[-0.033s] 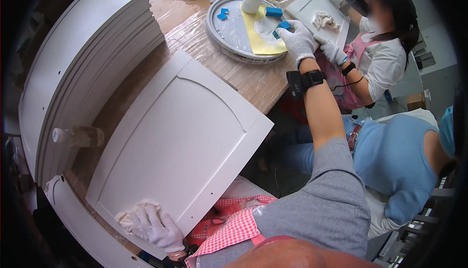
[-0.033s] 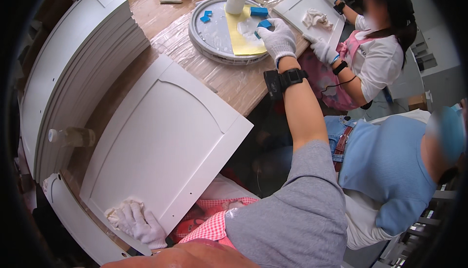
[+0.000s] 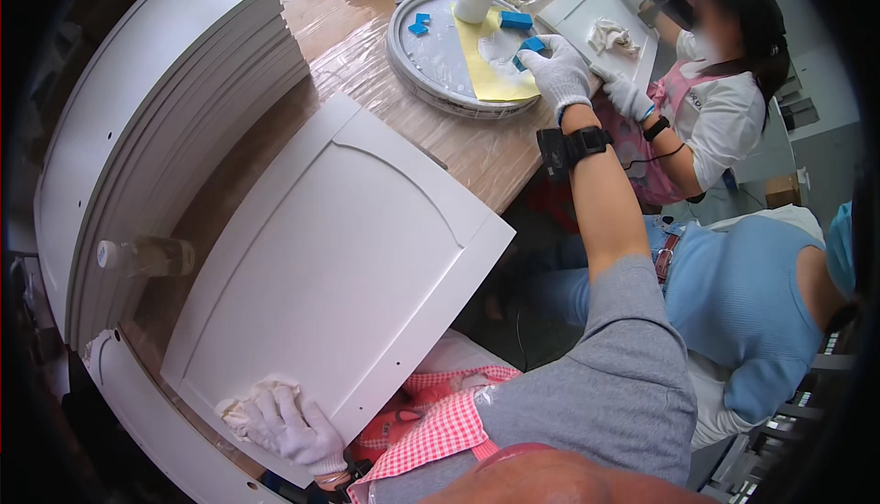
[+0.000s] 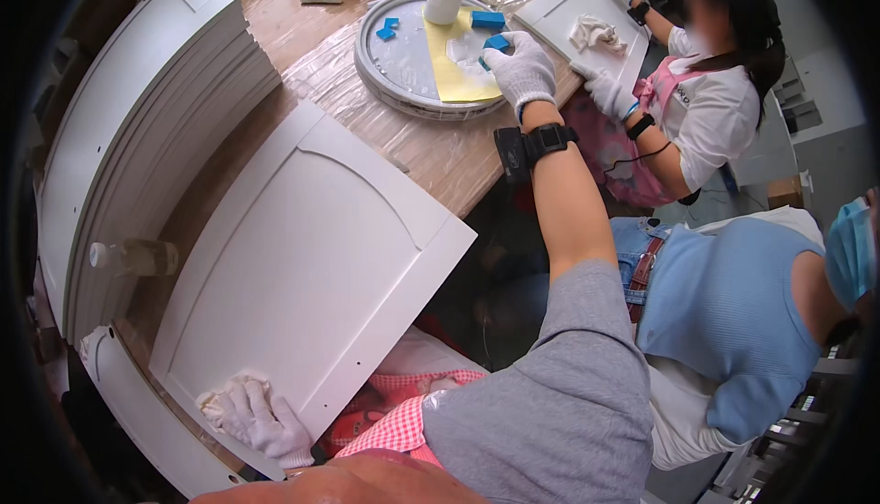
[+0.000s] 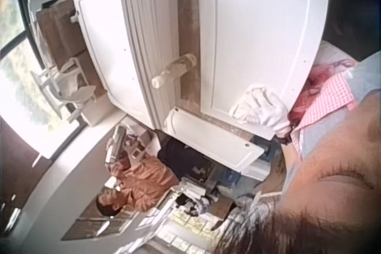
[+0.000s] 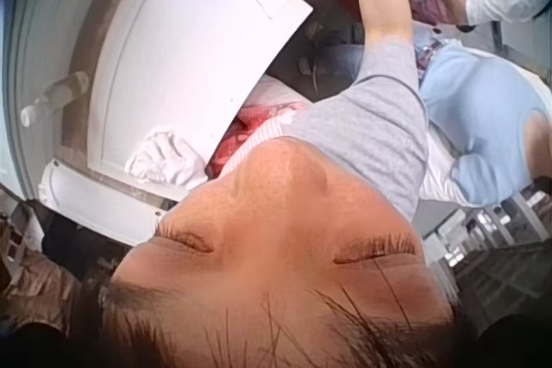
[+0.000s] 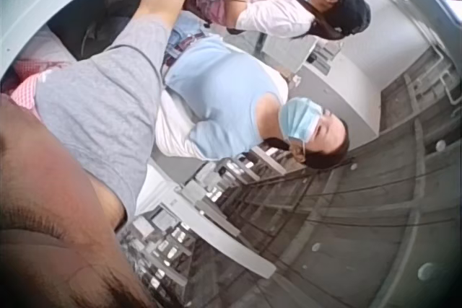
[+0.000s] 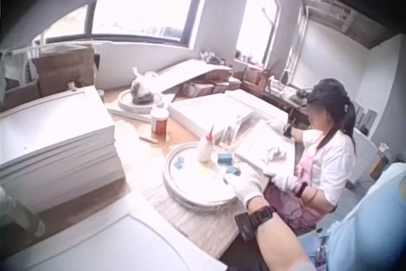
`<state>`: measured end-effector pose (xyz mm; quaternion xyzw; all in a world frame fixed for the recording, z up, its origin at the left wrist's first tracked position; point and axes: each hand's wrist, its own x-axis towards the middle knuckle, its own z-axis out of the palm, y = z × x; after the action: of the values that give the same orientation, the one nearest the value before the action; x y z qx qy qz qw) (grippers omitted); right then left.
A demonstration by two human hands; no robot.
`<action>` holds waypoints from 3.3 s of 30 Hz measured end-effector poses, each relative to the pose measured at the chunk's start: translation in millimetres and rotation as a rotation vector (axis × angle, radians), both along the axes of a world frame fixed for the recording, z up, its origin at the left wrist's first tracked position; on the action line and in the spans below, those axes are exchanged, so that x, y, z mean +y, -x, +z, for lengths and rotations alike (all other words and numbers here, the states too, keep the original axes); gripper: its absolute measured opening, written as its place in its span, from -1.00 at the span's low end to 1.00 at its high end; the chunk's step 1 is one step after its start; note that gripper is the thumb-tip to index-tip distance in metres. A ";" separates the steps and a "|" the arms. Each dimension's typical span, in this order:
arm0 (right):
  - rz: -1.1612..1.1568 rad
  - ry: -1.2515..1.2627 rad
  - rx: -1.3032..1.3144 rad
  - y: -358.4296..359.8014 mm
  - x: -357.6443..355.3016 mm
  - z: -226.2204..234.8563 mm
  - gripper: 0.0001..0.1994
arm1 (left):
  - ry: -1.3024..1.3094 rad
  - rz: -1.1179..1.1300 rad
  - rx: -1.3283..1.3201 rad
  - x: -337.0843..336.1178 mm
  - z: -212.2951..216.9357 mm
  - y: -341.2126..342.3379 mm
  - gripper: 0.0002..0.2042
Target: Cleaning and wiping down white cabinet door panels using a cloth and a sponge.
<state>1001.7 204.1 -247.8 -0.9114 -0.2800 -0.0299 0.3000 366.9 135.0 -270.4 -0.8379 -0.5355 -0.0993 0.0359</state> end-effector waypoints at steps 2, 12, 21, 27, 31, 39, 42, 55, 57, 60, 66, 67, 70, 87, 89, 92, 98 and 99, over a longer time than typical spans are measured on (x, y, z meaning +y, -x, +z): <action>-0.012 0.042 0.003 -7.4 7.6 -2.9 -0.56 | 0.013 -0.003 -0.013 0.8 0.0 1.9 -0.73; -0.017 0.219 -0.045 -21.4 25.0 -7.3 -0.49 | 0.090 0.014 -0.079 3.9 2.1 -3.0 -0.74; 0.001 0.238 -0.034 -25.3 24.0 -8.7 -0.53 | 0.026 0.060 -0.023 -8.8 -11.4 10.2 -0.65; 0.018 0.149 -0.118 -13.9 6.3 4.5 -0.49 | -0.008 0.001 -0.045 -6.0 -20.3 16.5 -0.64; 0.316 -0.468 0.262 54.0 -51.5 38.4 -0.56 | 0.002 0.001 -0.083 -1.7 -20.6 12.3 -0.64; 0.642 -0.271 -0.019 220.3 -154.1 -1.3 -0.54 | -0.039 -0.014 -0.096 -3.3 -22.9 12.7 -0.57; 0.739 -0.182 -0.167 229.5 -155.0 -3.3 -0.52 | -0.029 -0.004 -0.079 -4.3 -21.4 13.6 -0.58; 0.879 0.001 -0.273 232.6 -147.4 7.3 -0.48 | -0.020 -0.012 -0.127 -4.9 -21.2 15.0 -0.60; 0.810 0.006 -0.349 227.0 -148.0 4.2 -0.45 | -0.018 -0.007 -0.127 -4.7 -21.0 15.3 -0.59; 0.840 -0.030 -0.279 231.1 -147.7 7.3 -0.45 | -0.024 -0.016 -0.143 -4.3 -23.4 16.8 -0.59; 0.783 0.009 -0.348 225.0 -146.5 5.3 -0.46 | -0.023 0.000 -0.097 -5.3 -22.4 17.8 -0.60; 0.802 -0.007 -0.317 226.8 -146.4 5.7 -0.46 | -0.023 -0.006 -0.109 -5.0 -23.6 17.8 -0.59; 0.892 0.001 -0.261 235.0 -143.5 5.3 -0.44 | -0.019 -0.012 -0.122 -4.8 -23.8 17.7 -0.58; 0.878 0.009 -0.215 238.6 -142.9 8.3 -0.51 | -0.004 -0.020 -0.069 -6.0 -16.5 21.0 -0.62; 0.785 -0.021 -0.247 226.2 -144.5 -1.8 -0.52 | 0.032 -0.012 -0.098 -4.3 -18.2 20.1 -0.62; 0.522 -0.107 -0.252 199.6 -155.1 -12.0 -0.54 | -0.007 0.001 -0.030 -6.2 -21.4 17.3 -0.62; 0.326 -0.175 0.163 192.1 -164.3 -16.5 -0.56 | 0.000 -0.010 -0.037 -5.4 -18.5 17.0 -0.63; 0.313 -0.199 0.236 191.9 -163.2 -20.0 -0.55 | 0.004 -0.013 -0.039 -5.3 -19.0 16.4 -0.63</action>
<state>809.7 40.9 -267.8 -0.8200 -0.3768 0.0963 0.4199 350.5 129.7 -289.4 -0.8394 -0.5308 -0.1148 0.0231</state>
